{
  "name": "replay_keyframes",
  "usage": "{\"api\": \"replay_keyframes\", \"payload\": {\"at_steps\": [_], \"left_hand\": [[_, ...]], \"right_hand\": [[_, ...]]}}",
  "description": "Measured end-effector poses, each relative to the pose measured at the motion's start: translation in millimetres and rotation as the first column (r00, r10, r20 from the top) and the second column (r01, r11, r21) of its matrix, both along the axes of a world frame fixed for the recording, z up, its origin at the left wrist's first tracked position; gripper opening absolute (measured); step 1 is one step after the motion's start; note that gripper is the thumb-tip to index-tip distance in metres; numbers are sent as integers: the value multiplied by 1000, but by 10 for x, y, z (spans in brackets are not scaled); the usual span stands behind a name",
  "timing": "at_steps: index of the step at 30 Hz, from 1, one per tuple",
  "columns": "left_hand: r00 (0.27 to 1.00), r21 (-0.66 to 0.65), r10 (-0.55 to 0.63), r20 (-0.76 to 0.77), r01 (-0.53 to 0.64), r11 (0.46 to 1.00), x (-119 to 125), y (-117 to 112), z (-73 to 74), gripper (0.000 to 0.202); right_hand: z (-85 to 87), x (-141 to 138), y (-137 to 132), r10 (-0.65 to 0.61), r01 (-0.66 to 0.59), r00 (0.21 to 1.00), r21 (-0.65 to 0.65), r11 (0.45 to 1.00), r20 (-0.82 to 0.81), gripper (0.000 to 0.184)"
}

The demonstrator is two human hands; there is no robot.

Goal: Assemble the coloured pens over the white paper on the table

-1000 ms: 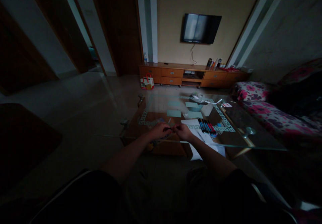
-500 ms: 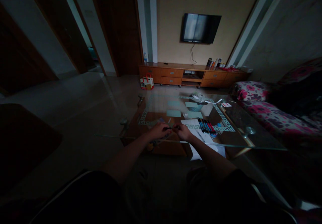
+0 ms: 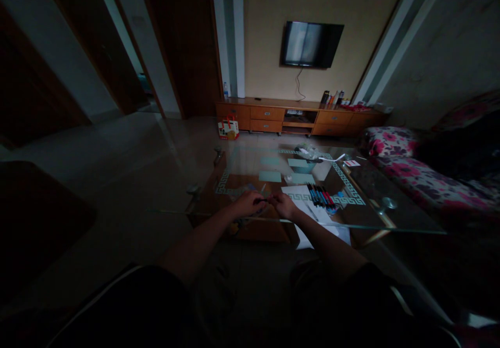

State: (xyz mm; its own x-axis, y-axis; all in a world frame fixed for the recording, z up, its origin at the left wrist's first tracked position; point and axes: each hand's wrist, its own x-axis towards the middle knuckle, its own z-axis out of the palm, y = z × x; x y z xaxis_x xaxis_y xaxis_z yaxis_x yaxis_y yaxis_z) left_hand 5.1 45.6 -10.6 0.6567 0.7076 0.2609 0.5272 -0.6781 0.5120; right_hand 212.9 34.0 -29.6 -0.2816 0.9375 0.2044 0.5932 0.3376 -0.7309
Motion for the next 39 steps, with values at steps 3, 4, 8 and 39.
{"api": "replay_keyframes", "payload": {"at_steps": [3, 4, 8, 39], "left_hand": [[1000, -18, 15, 14, -15, 1000, 10, -12, 18, 26], [1000, -25, 18, 17, -17, 1000, 15, -14, 19, 26], [999, -26, 37, 13, -36, 999, 35, 12, -22, 23], [961, -123, 201, 190, -180, 976, -68, 109, -120, 16]], "right_hand": [[63, -12, -28, -3, 3, 999, 4, 1000, 43, 36], [76, -17, -33, -15, 14, 999, 6, 1000, 50, 37], [77, -19, -23, -46, 46, 998, 21, 999, 38, 39], [229, 531, 18, -644, 595, 673, 251, 764, 364, 38]]}}
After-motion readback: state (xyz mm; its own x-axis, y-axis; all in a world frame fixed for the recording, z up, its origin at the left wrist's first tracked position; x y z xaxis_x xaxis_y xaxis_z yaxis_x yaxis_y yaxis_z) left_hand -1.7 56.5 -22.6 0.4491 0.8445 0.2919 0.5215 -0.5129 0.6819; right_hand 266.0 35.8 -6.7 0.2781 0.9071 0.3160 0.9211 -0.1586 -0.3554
